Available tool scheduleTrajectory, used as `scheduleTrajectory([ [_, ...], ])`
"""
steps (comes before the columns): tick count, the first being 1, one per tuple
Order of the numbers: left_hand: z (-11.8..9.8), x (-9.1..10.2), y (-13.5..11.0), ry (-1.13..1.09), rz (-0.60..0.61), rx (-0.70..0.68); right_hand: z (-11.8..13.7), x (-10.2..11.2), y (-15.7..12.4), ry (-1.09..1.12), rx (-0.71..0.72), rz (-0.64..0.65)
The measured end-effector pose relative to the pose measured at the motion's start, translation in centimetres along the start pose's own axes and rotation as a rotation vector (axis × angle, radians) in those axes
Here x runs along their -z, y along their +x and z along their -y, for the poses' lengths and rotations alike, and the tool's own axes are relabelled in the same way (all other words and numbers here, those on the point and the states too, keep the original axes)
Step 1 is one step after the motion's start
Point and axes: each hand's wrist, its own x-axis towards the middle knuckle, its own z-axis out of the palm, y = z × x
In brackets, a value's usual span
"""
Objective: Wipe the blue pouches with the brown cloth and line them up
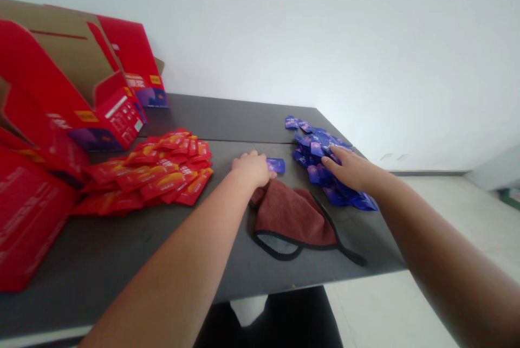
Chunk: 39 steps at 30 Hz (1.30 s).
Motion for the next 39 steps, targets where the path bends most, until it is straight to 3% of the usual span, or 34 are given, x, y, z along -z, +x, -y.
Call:
scheduleTrajectory([
  [5,0.6,-0.1,-0.5,0.019,-0.055,-0.058,0.1,0.2,-0.4,-0.01,-0.031,-0.045],
  [11,0.5,0.3,-1.2,-0.025,-0.106,0.0,0.4,0.8,-0.8,0.005,-0.046,-0.121],
  [16,1.3,1.1,-1.8,-0.058,-0.073,0.056,3.8,1.9,-3.7,0.147,0.134,-0.312],
  [18,1.6,1.2,-1.9,-0.036,-0.026,0.058,6.2,1.8,-5.5,0.232,0.287,-0.224],
  [22,1.6,0.8,-2.0,0.035,-0.011,0.027,11.0,0.0,-8.4,0.316,0.591,0.092],
  [27,2.5,1.0,-3.1,0.052,-0.039,-0.017,13.4,-2.5,-9.2,0.174,0.592,0.046],
  [32,4.7,1.1,-7.6,-0.006,-0.015,-0.042,11.9,-2.5,-10.4,0.237,0.528,0.059],
  [39,6.1,-1.8,-16.2,-0.23,0.041,-0.368,9.3,-2.9,-12.0,0.383,0.391,-0.024],
])
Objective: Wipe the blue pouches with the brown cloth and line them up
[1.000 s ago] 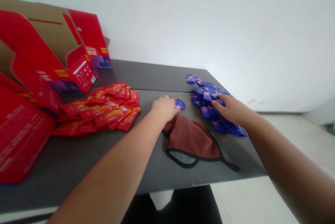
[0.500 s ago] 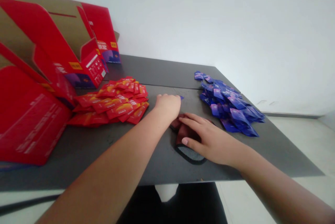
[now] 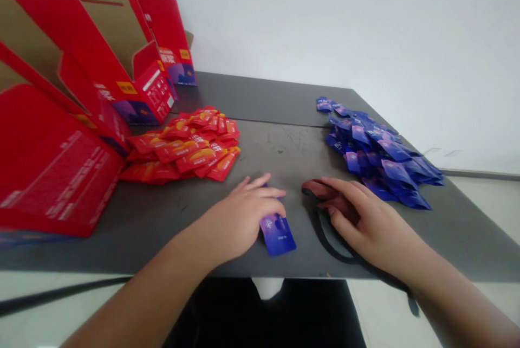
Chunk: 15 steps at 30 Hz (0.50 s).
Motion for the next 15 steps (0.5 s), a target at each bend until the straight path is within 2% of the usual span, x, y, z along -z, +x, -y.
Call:
scheduleTrajectory([
  [2,-0.2,-0.5,-1.4,-0.03,-0.039,0.012,0.1,0.1,0.3,0.036,-0.013,0.023],
  [4,-0.8,-0.7,-2.6,-0.03,-0.105,0.122,0.5,0.4,0.6,0.07,-0.03,0.02],
  [6,-2.1,-1.1,-3.5,-0.047,-0.148,0.227,1.2,0.7,0.8,0.1,-0.036,-0.001],
  [8,-3.5,-1.8,-4.0,-0.06,-0.147,0.262,2.2,0.9,0.9,0.126,-0.015,0.009],
  [11,-4.7,-2.9,-3.9,-0.013,-0.135,0.256,4.1,1.0,0.8,0.161,0.062,0.15],
  [15,-3.6,-3.1,-3.1,-0.016,-0.119,0.179,6.2,0.7,0.8,0.184,0.252,0.342],
])
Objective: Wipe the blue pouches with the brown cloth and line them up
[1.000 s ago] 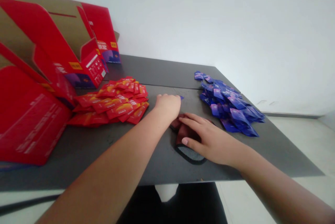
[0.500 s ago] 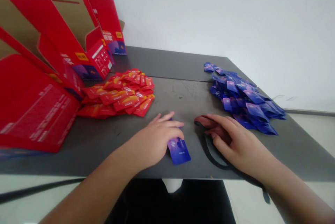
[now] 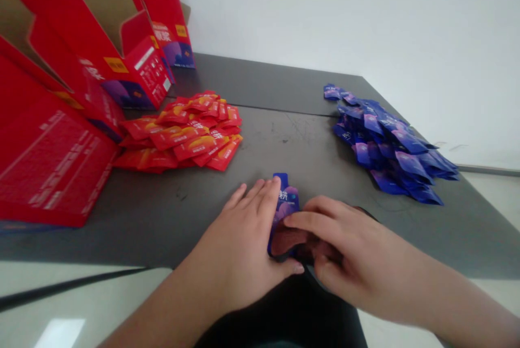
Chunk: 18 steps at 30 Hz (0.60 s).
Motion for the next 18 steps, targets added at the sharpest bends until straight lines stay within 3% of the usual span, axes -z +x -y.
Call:
scheduleTrajectory([
  [6,2.0,0.8,0.7,-0.054,-0.023,-0.099,-0.1,-0.4,1.0,0.034,0.166,0.14],
  [11,1.8,0.4,0.6,-0.06,-0.017,-0.065,-1.0,-1.5,2.3,-0.012,0.196,0.09],
  [18,1.9,-0.1,0.6,-0.076,-0.051,-0.049,-1.7,-2.0,4.2,-0.136,0.124,0.024],
])
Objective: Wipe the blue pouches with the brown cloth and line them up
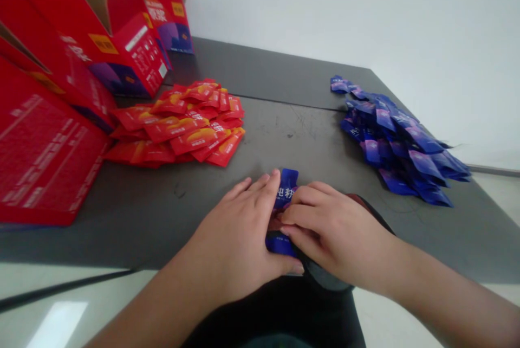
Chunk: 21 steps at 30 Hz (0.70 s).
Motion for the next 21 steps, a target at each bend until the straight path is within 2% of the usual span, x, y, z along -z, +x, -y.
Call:
scheduleTrajectory([
  [7,-0.1,0.2,0.2,0.067,0.05,0.014,-2.0,0.4,1.2,-0.148,-0.086,-0.051],
  [11,0.0,0.7,-0.2,0.093,0.077,-0.043,-3.1,0.2,1.5,-0.204,-0.101,-0.139],
  [17,0.1,1.2,-0.3,0.107,0.066,-0.071,-3.8,0.5,1.1,-0.117,-0.12,-0.215],
  [21,0.1,0.9,0.0,0.108,0.059,-0.015,-2.5,1.3,0.4,-0.047,-0.085,-0.247],
])
